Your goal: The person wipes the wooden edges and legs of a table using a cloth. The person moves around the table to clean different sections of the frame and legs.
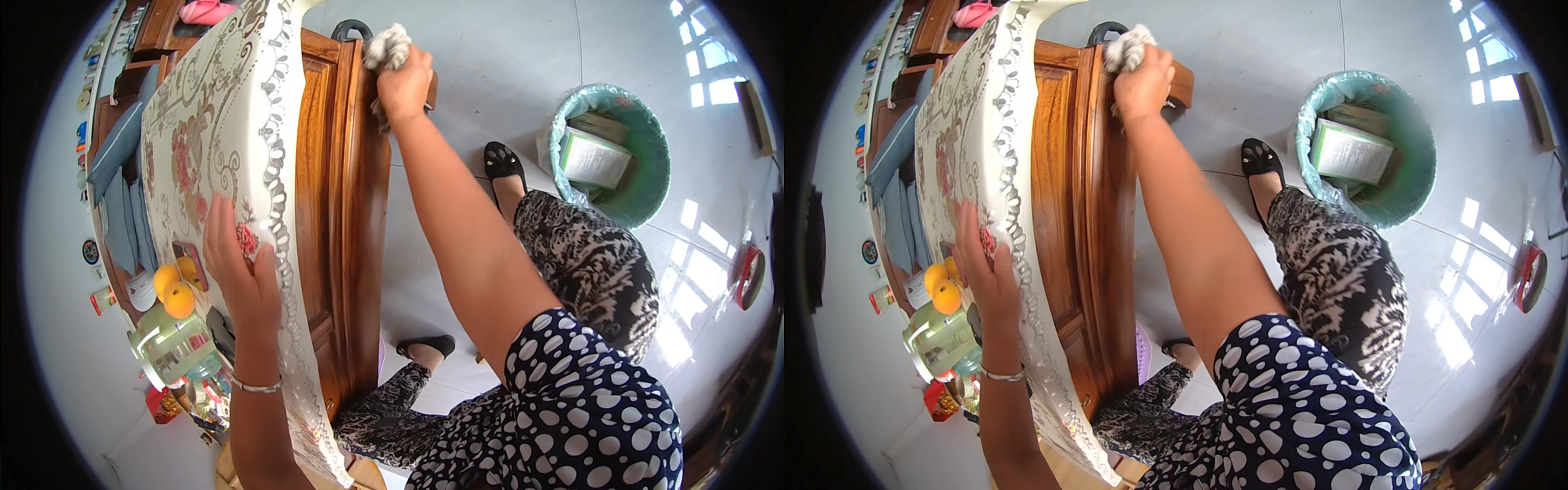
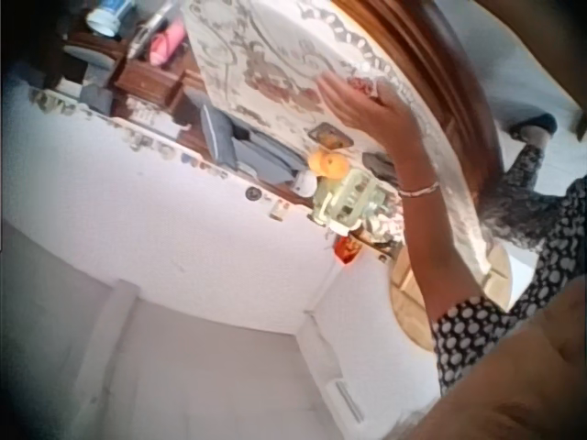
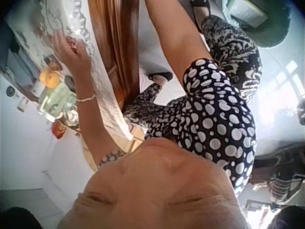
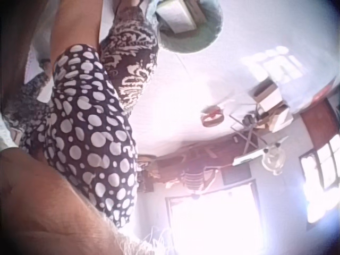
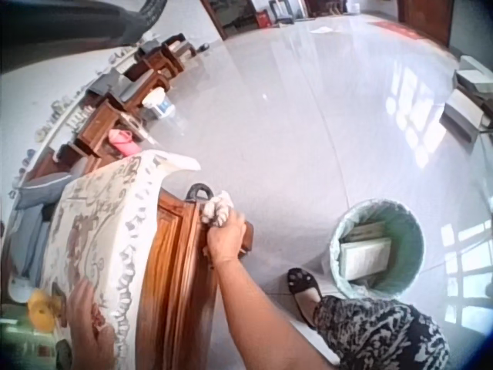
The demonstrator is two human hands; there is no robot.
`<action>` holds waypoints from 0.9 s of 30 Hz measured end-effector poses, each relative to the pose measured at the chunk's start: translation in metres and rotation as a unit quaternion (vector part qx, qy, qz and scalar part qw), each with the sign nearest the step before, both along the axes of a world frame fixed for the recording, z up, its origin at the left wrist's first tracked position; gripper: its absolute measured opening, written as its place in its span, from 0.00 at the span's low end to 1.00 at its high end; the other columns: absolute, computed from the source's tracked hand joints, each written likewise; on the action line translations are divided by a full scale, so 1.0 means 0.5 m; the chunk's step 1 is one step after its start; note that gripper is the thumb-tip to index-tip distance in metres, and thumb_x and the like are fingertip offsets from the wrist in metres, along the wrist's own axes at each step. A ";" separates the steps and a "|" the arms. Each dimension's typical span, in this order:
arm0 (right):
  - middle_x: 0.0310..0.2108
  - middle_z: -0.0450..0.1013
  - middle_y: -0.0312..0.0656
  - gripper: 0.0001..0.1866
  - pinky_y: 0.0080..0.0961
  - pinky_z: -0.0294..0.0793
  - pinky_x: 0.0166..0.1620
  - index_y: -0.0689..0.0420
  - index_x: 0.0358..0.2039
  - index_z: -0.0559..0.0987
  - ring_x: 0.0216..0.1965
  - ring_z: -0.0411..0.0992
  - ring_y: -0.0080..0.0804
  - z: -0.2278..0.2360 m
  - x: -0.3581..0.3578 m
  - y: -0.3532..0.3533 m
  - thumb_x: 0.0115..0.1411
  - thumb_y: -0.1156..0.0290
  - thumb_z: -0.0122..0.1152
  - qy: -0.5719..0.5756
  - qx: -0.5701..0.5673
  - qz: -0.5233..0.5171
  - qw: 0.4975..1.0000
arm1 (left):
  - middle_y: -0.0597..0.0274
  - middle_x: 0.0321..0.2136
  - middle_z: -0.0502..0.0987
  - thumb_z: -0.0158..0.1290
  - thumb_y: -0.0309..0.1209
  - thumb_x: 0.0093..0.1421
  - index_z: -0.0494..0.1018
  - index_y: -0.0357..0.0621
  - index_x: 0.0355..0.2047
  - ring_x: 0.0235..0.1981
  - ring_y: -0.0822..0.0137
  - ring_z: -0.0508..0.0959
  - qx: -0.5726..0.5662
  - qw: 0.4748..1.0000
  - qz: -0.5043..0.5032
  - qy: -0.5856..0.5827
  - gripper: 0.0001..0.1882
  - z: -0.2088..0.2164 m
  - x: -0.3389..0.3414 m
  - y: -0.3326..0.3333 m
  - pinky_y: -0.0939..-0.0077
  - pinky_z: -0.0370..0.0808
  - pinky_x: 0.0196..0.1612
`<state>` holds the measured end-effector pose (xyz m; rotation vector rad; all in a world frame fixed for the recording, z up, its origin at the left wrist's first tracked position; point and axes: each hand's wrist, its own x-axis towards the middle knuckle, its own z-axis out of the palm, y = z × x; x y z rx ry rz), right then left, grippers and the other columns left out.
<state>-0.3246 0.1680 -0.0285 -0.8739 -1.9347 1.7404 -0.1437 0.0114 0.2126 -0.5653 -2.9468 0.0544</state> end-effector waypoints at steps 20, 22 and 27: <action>0.39 0.76 0.46 0.22 0.36 0.76 0.39 0.63 0.48 0.73 0.37 0.75 0.37 -0.379 -0.062 0.088 0.51 0.76 0.63 -0.167 -0.413 0.014 0.895 | 0.49 0.66 0.56 0.38 0.44 0.69 0.52 0.34 0.65 0.68 0.52 0.54 0.018 0.999 0.028 -0.035 0.32 0.006 0.005 -0.001 0.58 0.46 0.69; 0.39 0.76 0.45 0.22 0.34 0.76 0.40 0.62 0.48 0.73 0.38 0.75 0.35 -0.319 -0.050 0.093 0.51 0.77 0.63 -0.115 -0.428 0.012 0.896 | 0.49 0.66 0.56 0.38 0.44 0.69 0.52 0.34 0.65 0.68 0.52 0.54 0.012 0.999 0.024 -0.031 0.32 0.007 0.002 0.001 0.57 0.45 0.69; 0.40 0.76 0.39 0.18 0.25 0.75 0.40 0.59 0.47 0.75 0.38 0.73 0.25 -0.133 -0.016 0.063 0.55 0.76 0.64 0.063 -0.304 0.063 0.948 | 0.48 0.65 0.57 0.38 0.44 0.69 0.53 0.35 0.65 0.67 0.51 0.55 -0.010 0.999 0.029 -0.025 0.31 0.010 0.003 0.007 0.57 0.44 0.70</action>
